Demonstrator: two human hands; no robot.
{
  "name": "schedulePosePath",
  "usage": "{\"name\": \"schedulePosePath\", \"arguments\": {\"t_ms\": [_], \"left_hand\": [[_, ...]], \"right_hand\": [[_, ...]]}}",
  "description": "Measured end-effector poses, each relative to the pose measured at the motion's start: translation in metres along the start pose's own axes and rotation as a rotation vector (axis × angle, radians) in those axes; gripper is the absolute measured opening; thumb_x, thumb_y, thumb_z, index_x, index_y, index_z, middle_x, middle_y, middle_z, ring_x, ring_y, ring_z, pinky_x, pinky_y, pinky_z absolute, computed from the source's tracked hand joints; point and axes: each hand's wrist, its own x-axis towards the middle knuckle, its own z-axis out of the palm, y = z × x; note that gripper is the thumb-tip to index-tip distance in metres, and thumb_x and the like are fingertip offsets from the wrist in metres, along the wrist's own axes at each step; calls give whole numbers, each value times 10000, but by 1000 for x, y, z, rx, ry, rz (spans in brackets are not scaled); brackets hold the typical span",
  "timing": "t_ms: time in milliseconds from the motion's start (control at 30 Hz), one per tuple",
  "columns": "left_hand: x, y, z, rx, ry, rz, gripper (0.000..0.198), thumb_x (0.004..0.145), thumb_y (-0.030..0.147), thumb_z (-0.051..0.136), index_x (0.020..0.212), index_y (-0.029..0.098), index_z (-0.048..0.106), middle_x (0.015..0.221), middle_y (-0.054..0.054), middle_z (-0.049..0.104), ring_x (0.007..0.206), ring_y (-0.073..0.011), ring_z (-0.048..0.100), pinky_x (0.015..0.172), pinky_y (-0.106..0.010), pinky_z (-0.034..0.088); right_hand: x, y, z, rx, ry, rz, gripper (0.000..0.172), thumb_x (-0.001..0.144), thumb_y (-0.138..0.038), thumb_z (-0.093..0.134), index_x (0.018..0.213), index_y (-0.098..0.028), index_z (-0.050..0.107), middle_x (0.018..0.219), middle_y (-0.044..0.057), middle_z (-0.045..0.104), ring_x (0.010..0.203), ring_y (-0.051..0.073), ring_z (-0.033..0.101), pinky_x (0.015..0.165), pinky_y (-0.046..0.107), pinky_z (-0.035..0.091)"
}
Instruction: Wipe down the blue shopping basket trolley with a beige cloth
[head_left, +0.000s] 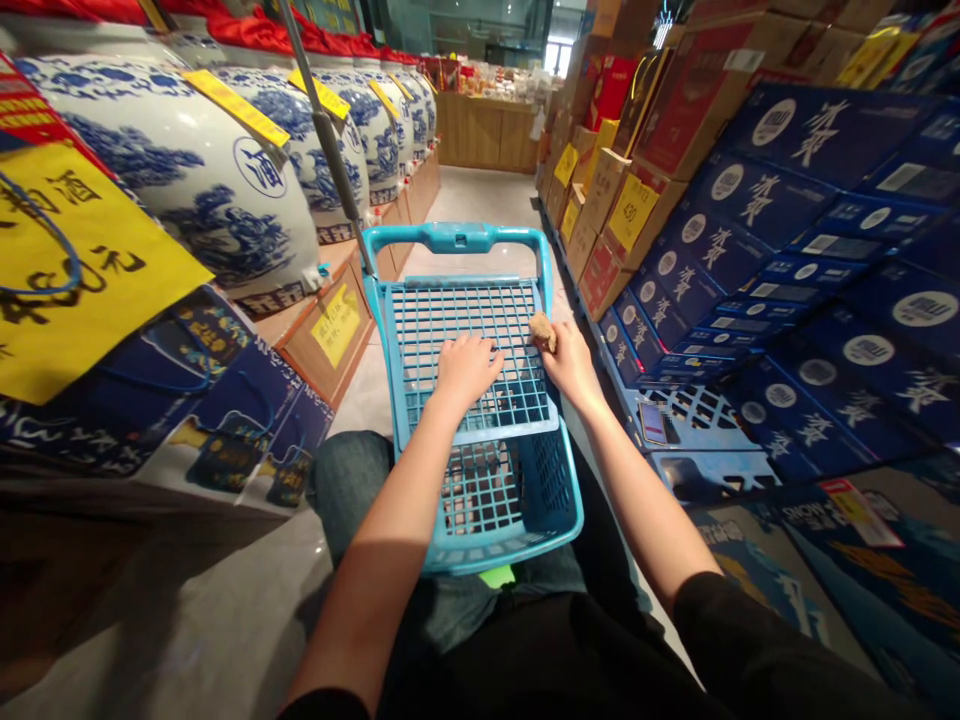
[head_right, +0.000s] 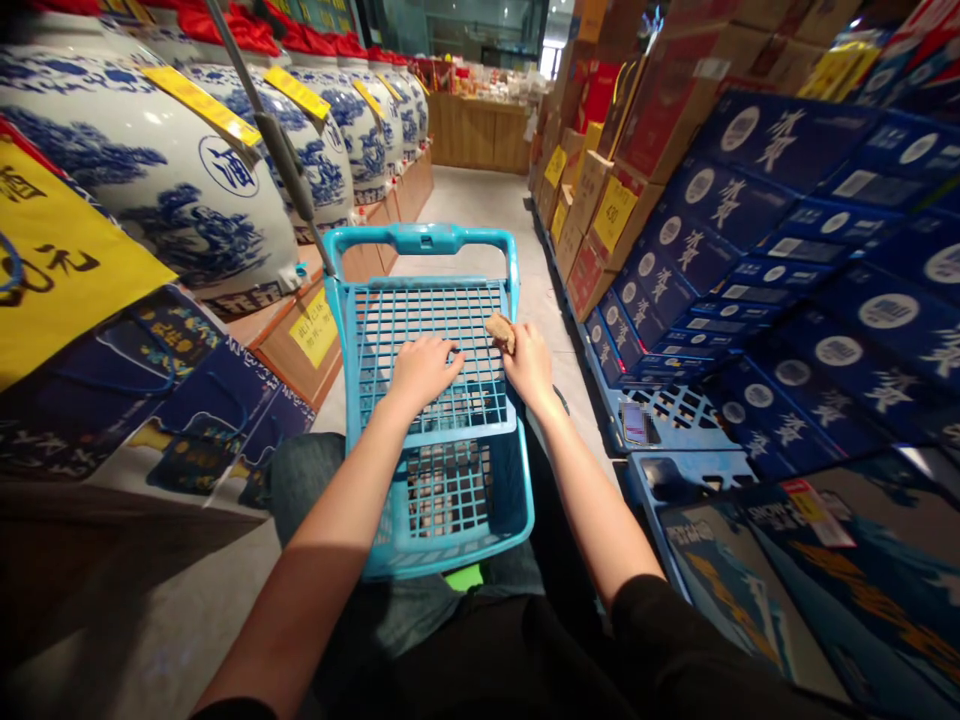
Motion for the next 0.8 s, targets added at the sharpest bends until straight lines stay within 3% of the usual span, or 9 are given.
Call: {"name": "schedulePosePath", "arguments": {"t_ms": [100, 200, 267, 467, 567, 800], "left_hand": [[1, 1, 0, -8, -13, -4, 416, 1103, 375, 444, 1296, 161, 744, 1283, -157, 759, 1279, -340, 641, 1058, -469, 485], [1, 2, 1, -14, -13, -5, 412, 1100, 369, 449, 1283, 152, 748, 1278, -163, 758, 1284, -343, 638, 1059, -469, 485], [1, 2, 1, -13, -7, -7, 412, 1099, 368, 449, 1273, 148, 750, 1283, -166, 755, 1288, -347, 634, 1059, -474, 486], [2, -3, 5, 2, 17, -1, 404, 1101, 375, 437, 1269, 170, 742, 1295, -146, 757, 1269, -334, 635, 1049, -468, 487], [3, -5, 6, -4, 2, -3, 389, 1100, 385, 444, 1228, 180, 749, 1289, -131, 762, 1274, -331, 633, 1037, -458, 490], [3, -4, 6, -17, 13, 1, 396, 1094, 388, 459, 1235, 166, 755, 1250, -157, 763, 1253, -339, 636, 1028, -456, 486]], "right_hand": [[-44, -1, -9, 27, -19, -27, 213, 924, -192, 541, 1097, -222, 661, 1029, 84, 641, 1004, 267, 617, 875, 389, 520], [-60, -1, -15, 20, -44, -20, 220, 925, -188, 532, 1095, -226, 665, 1020, 77, 650, 988, 257, 626, 855, 371, 521], [-48, 0, -13, -7, -54, -2, 190, 939, -209, 543, 1080, -220, 670, 1026, 83, 660, 982, 258, 625, 846, 364, 517], [29, -4, -5, -156, -72, 52, 208, 983, -199, 524, 1134, -183, 666, 1117, 130, 688, 1025, 278, 625, 852, 362, 493], [39, -10, -8, -220, -104, 84, 207, 990, -193, 529, 1147, -180, 664, 1139, 144, 695, 1020, 286, 643, 820, 351, 477], [-25, -13, -25, -249, -199, 95, 197, 1008, -315, 578, 1109, -199, 702, 1112, 113, 710, 971, 271, 672, 739, 328, 454]]}}
